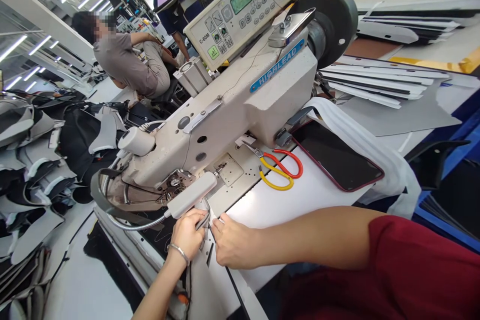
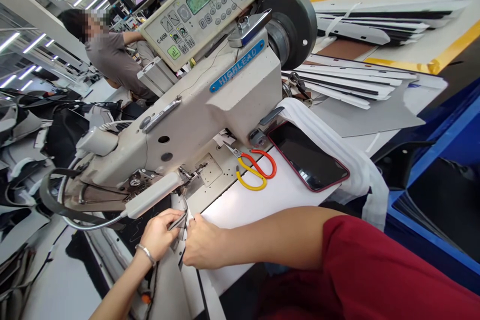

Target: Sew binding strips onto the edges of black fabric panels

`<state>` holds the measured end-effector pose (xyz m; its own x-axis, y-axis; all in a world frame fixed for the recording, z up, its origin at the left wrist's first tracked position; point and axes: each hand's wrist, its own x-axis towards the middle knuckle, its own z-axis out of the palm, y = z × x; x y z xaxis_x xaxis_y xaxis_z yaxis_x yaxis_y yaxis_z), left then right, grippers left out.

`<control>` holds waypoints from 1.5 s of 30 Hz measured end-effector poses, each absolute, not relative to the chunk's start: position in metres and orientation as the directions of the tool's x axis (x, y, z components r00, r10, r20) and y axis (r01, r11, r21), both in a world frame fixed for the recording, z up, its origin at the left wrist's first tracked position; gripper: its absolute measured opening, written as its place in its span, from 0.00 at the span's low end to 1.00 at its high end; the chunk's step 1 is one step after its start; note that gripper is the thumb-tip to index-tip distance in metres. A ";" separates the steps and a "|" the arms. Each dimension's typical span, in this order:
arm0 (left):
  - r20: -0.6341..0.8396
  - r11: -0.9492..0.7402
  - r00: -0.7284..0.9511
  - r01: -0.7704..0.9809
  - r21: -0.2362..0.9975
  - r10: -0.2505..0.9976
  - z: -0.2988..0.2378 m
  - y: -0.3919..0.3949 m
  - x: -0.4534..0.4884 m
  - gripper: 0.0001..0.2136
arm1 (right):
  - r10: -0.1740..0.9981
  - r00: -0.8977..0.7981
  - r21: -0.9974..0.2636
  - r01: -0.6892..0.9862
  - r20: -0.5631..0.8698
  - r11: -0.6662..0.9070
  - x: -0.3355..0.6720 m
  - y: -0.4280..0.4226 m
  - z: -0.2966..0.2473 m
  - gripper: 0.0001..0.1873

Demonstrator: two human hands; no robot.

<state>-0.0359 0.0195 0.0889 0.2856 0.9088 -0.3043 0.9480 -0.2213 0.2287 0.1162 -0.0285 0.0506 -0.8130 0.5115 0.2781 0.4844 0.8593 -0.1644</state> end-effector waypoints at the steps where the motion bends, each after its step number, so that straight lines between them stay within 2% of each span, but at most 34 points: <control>1: -0.307 -0.222 0.282 0.951 0.217 0.909 0.089 0.019 -0.035 0.13 | 0.512 -0.807 -0.158 0.487 0.295 0.859 0.116 -0.029 0.049 0.06; 11: -0.332 -0.221 0.251 0.967 0.125 0.909 0.089 0.014 -0.027 0.13 | 0.507 -0.800 -0.152 0.484 0.321 0.862 0.112 -0.028 0.046 0.05; 18: -0.299 -0.345 0.349 0.936 0.067 0.888 0.086 0.010 -0.031 0.13 | 0.500 -0.771 -0.130 0.491 0.395 0.861 0.110 -0.028 0.040 0.07; 23: -0.265 -0.382 0.367 0.924 -0.007 0.892 0.079 0.006 -0.032 0.13 | 0.494 -0.781 -0.120 0.489 0.383 0.864 0.111 -0.027 0.042 0.07; 28: -0.200 -0.342 0.343 0.939 0.039 0.918 0.076 0.003 -0.032 0.12 | 0.474 -0.806 -0.107 0.468 0.355 0.877 0.112 -0.027 0.043 0.07; 37: -0.246 -0.257 0.274 0.962 0.096 0.930 0.080 0.006 -0.030 0.10 | 0.436 -0.821 -0.076 0.441 0.369 0.894 0.114 -0.028 0.040 0.06; 45: -0.238 -0.227 0.239 0.971 0.078 0.941 0.080 0.004 -0.030 0.09 | 0.429 -0.814 -0.087 0.432 0.391 0.898 0.113 -0.028 0.038 0.05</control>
